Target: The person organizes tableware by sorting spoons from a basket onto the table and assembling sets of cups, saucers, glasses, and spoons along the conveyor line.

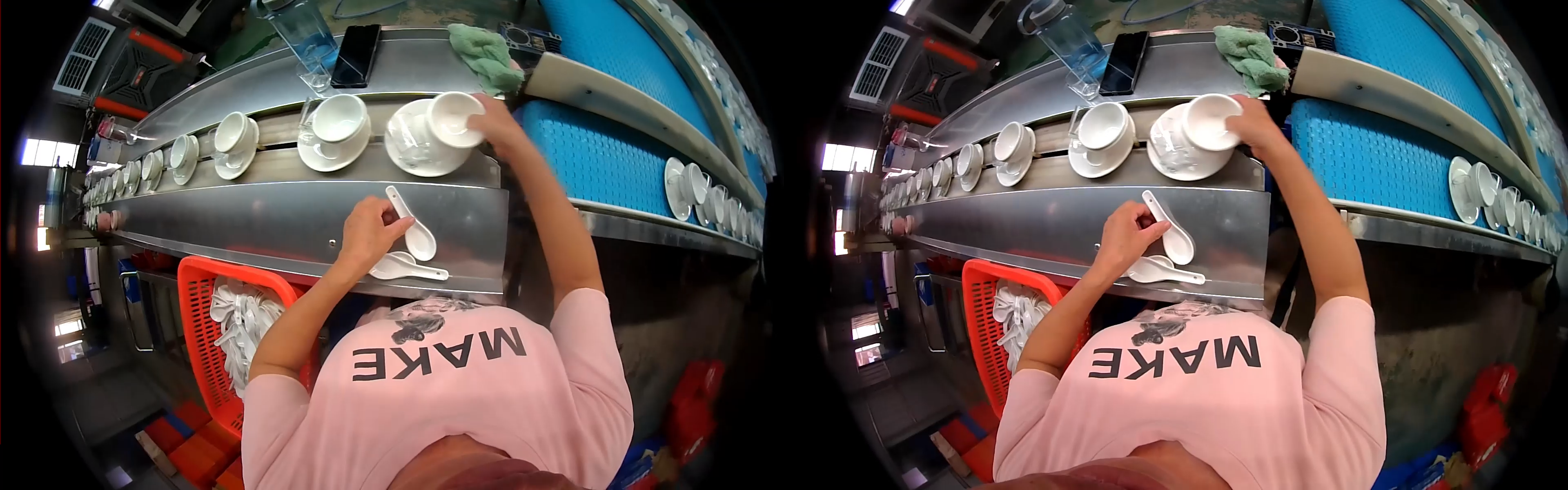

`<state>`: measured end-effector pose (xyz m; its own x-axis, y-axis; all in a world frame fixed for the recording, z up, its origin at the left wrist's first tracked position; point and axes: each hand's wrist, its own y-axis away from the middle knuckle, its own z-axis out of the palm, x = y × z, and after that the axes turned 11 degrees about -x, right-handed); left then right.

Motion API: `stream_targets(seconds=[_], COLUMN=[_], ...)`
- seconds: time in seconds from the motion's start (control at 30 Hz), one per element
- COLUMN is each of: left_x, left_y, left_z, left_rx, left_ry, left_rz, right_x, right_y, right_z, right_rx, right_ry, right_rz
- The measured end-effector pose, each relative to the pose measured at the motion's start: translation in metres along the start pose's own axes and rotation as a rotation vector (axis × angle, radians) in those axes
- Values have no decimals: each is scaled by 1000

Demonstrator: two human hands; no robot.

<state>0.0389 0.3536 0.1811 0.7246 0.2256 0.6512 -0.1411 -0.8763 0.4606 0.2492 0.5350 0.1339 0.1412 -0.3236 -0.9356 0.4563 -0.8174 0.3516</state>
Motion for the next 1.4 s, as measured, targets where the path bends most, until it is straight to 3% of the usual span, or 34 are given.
stream_targets(seconds=[0.07, 0.17, 0.27, 0.37, 0.43, 0.5, 0.53, 0.57, 0.6, 0.67, 0.7, 0.73, 0.87, 0.93, 1.07, 1.13, 1.23, 1.3, 1.37, 1.4], left_x=[0, -1, -24, -26, -32, -27, -26, -19, -19, -17, -26, -28, -39, -41, -52, -51, -47, -17, -14, -14], left_y=[-10, -13, -17, -14, -17, -19, -18, -19, -21, -25, -29, -32, -55, -67, -81, -78, -52, -20, 3, 13], left_z=[15, 18, 14, -3, -11, -11, -14, -18, -16, -18, -18, -19, -24, -27, -28, -31, -39, -46, -30, -18], left_rx=[38, 27, -11, -14, -34, -53, -58, -117, -109, -127, -125, -146, -166, -199, -78, 37, 76, -259, -414, -420], left_ry=[21, 217, 491, 427, 477, 474, 476, 499, 502, 481, 458, 461, 506, 559, 613, 643, 298, 107, 49, -56], left_rz=[39, 43, 33, -24, -48, -69, -95, -102, -62, -113, -76, -81, -118, -159, -52, -1, 56, -9, 287, 327], right_x=[7, -8, -15, -30, -26, -15, 3, 21, 39, 74, 56, 78, 46, 36, 56, 33, 14, 10, 4, 7], right_y=[-2, 23, 64, 129, 170, 218, 241, 260, 278, 301, 299, 308, 281, 265, 221, 188, 140, 112, 83, 68], right_z=[3, -2, -58, -150, -228, -312, -362, -410, -464, -517, -478, -513, -441, -405, -338, -262, -179, -140, -109, -98], right_rx=[-28, -94, 29, 600, 1019, 1419, 1506, 1549, 1391, 1066, 977, 949, 704, 690, 621, 619, 457, 328, 211, 169], right_ry=[185, 123, 188, 529, 692, 1053, 1257, 1254, 1132, 694, 580, 196, 118, 117, 144, 79, 30, 15, -10, -20], right_rz=[28, 16, -23, -187, -187, 47, 109, 281, 670, 804, 649, 467, 300, 289, 125, 123, 107, 55, 15, 10])
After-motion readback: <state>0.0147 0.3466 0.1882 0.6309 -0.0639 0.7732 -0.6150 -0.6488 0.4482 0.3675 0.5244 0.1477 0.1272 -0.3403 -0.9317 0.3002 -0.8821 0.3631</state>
